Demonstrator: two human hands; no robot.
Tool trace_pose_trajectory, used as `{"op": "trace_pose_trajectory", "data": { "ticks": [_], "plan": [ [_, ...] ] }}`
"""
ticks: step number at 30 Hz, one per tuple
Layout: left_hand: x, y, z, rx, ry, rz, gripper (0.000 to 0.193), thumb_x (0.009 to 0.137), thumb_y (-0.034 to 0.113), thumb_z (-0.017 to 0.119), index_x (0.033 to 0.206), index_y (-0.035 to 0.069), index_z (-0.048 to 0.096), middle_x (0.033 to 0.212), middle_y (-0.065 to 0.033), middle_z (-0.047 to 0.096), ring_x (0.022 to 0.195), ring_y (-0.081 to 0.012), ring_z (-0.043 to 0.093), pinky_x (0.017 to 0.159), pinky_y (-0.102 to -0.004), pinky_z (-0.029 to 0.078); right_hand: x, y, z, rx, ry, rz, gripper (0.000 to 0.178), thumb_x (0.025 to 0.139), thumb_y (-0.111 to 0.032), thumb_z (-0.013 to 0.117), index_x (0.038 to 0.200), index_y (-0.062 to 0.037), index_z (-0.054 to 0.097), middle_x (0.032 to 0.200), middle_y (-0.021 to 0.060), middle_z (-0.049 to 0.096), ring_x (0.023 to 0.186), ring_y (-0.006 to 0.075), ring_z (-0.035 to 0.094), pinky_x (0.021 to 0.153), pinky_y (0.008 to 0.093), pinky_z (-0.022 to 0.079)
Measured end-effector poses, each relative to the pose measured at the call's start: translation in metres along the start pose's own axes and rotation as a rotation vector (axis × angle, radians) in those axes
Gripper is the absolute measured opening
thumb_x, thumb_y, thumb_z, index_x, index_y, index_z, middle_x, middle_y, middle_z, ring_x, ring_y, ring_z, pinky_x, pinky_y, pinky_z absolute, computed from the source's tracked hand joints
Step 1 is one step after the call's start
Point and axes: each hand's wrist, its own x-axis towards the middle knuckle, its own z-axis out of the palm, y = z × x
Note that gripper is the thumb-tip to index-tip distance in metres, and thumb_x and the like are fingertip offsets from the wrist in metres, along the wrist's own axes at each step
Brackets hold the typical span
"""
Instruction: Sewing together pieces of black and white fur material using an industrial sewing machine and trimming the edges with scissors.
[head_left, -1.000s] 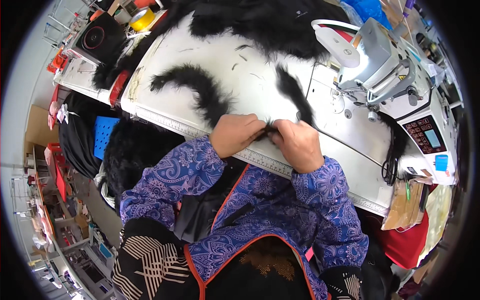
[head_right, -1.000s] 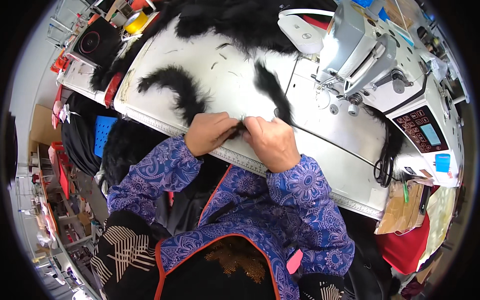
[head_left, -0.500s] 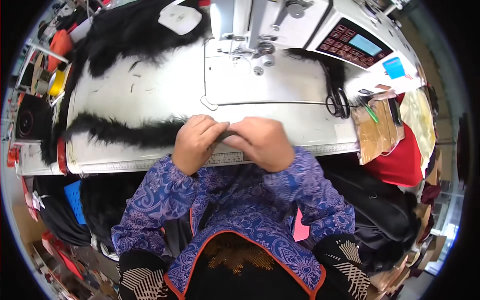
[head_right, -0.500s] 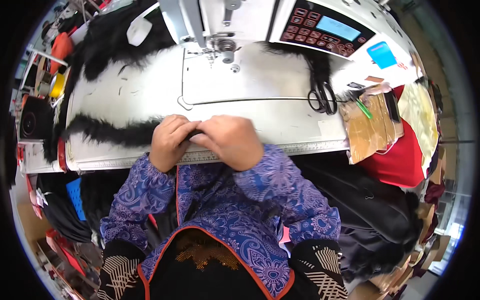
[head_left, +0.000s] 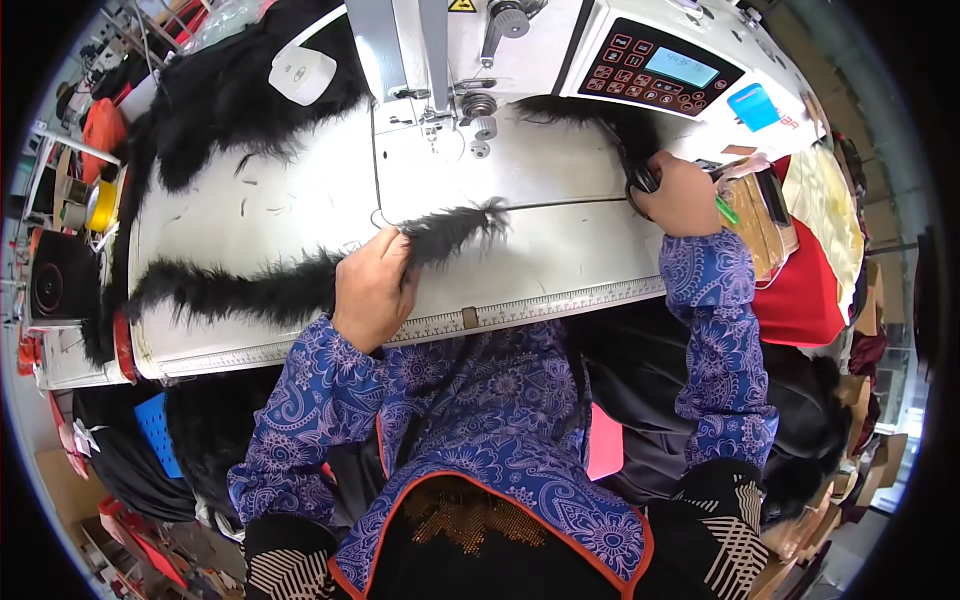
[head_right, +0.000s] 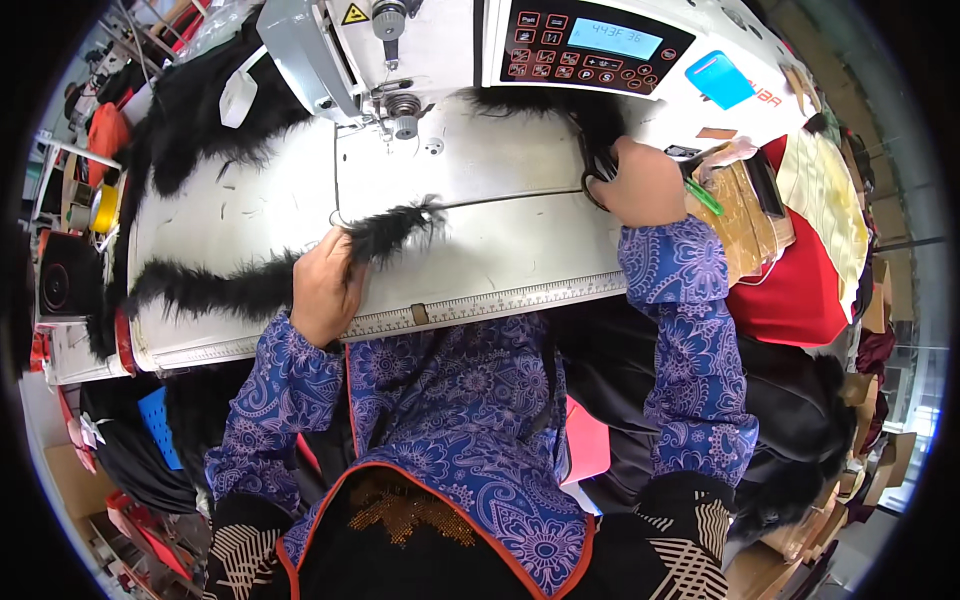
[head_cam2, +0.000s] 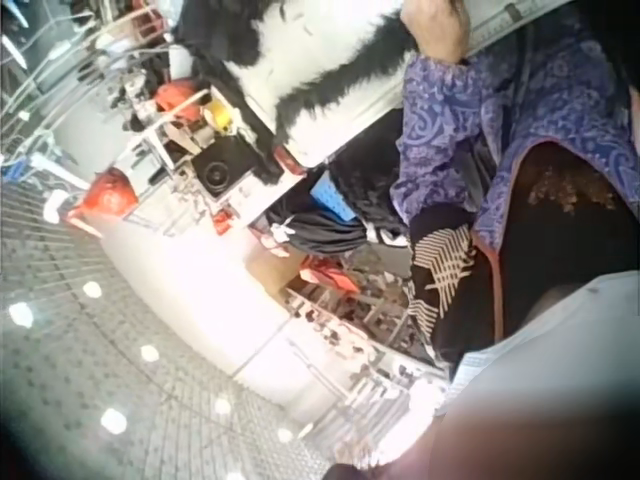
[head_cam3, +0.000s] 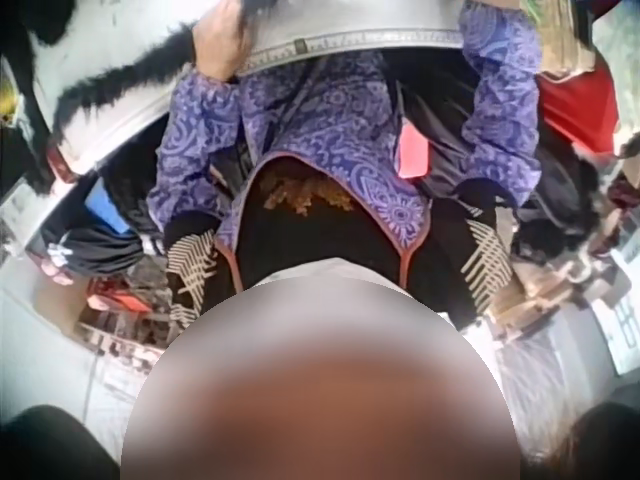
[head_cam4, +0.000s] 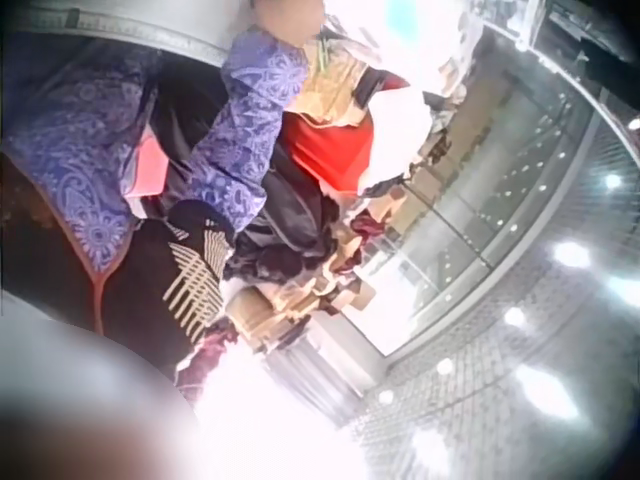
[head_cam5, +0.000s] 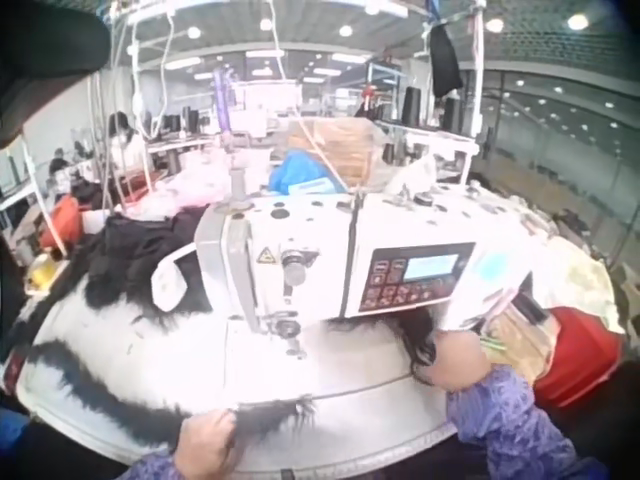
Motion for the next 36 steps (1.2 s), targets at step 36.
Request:
{"op": "trace_pose_trajectory", "data": {
  "ticks": [36],
  "plan": [
    [-0.046, 0.049, 0.016, -0.029, -0.19, 0.286, 0.019, 0.065, 0.004, 0.069, 0.083, 0.005, 0.066, 0.074, -0.003, 0.053, 0.062, -0.0189, 0.055, 0.052, -0.0321, 0.045, -0.171, -0.104, 0.053, 1.443, -0.076, 0.326, 0.027, 0.074, 0.008, 0.069, 0.09, -0.0009, 0.049, 0.089, 0.009, 0.065, 0.084, 0.0108, 0.061, 0.078, 0.0245, 0.048]
  ]
}}
